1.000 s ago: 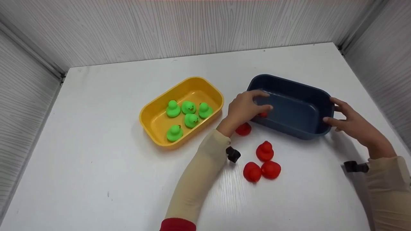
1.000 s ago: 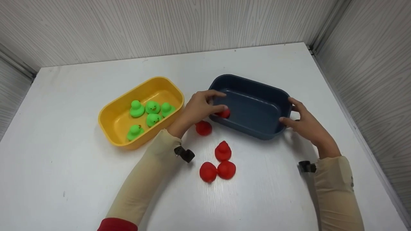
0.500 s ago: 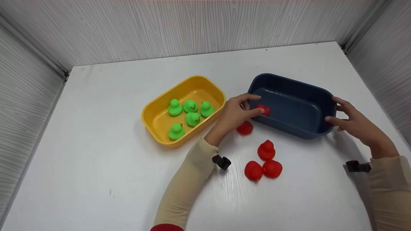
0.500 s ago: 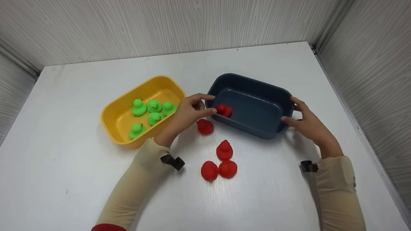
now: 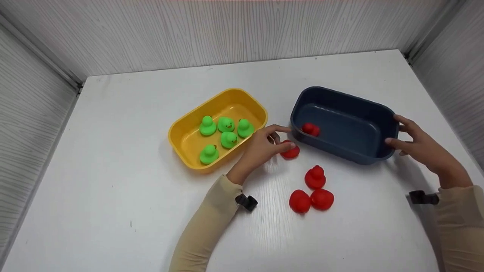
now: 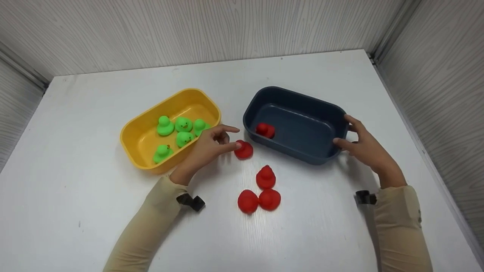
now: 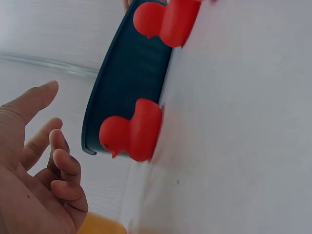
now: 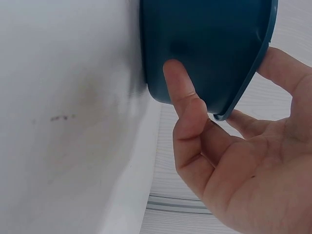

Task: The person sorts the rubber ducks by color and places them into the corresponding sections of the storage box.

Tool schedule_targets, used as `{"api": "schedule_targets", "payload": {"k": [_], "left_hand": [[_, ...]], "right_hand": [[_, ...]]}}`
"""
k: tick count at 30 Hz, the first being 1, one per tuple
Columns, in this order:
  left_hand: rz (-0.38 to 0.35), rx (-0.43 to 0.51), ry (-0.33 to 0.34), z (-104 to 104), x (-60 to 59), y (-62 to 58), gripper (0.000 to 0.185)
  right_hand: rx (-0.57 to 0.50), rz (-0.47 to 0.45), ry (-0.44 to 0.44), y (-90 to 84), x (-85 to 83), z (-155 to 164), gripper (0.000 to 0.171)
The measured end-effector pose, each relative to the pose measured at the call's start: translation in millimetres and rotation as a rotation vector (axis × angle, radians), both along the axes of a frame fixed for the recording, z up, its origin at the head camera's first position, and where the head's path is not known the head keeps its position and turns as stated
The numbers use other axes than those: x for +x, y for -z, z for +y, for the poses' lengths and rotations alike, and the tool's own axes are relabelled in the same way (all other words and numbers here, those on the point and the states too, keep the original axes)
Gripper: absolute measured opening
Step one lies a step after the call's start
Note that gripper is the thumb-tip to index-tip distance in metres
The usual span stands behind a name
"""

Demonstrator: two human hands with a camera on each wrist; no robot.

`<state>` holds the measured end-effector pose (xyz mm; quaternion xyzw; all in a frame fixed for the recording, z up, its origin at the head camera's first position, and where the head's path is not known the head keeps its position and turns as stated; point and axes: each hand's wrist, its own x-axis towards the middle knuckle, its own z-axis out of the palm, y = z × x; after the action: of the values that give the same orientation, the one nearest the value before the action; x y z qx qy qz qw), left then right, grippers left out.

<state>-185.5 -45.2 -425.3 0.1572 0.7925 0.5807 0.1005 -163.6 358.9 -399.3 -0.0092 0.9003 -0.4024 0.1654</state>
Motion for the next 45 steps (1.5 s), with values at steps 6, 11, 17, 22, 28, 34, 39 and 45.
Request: {"api": "schedule_targets", "payload": {"k": [6,11,17,22,28,34,39,45], "left_hand": [[-0.029,-0.056,-0.005,-4,-2.6,6.0,0.047],[-0.040,-0.126,0.016,-4,-4.3,7.8,0.049],[-0.082,-0.153,0.035,-4,-10.0,15.2,0.043],[-0.119,-0.167,0.051,-2,-12.2,17.0,0.034],[-0.098,-0.166,0.046,2,-11.8,13.1,0.027],[-0.048,-0.192,0.043,4,-6.7,4.2,0.028],[-0.005,-0.158,0.065,6,0.2,-8.5,0.030],[0.023,-0.083,0.063,14,-3.4,-28.5,0.031]], "right_hand": [[-0.017,0.012,-0.016,1.7,0.5,2,0.078],[-0.012,0.019,-0.026,1.3,0.1,2,0.078],[0.008,0.012,-0.020,1.0,0.1,2,0.078],[-0.003,0.013,-0.028,0.4,0.6,2,0.078],[0.011,-0.007,-0.015,-1.5,0.0,1,0.079],[0.010,-0.014,-0.004,-2.7,-0.6,1,0.080],[-0.006,-0.003,-0.010,-1.3,0.0,1,0.079],[-0.036,0.018,-0.020,-0.9,-0.2,1,0.078]]}}
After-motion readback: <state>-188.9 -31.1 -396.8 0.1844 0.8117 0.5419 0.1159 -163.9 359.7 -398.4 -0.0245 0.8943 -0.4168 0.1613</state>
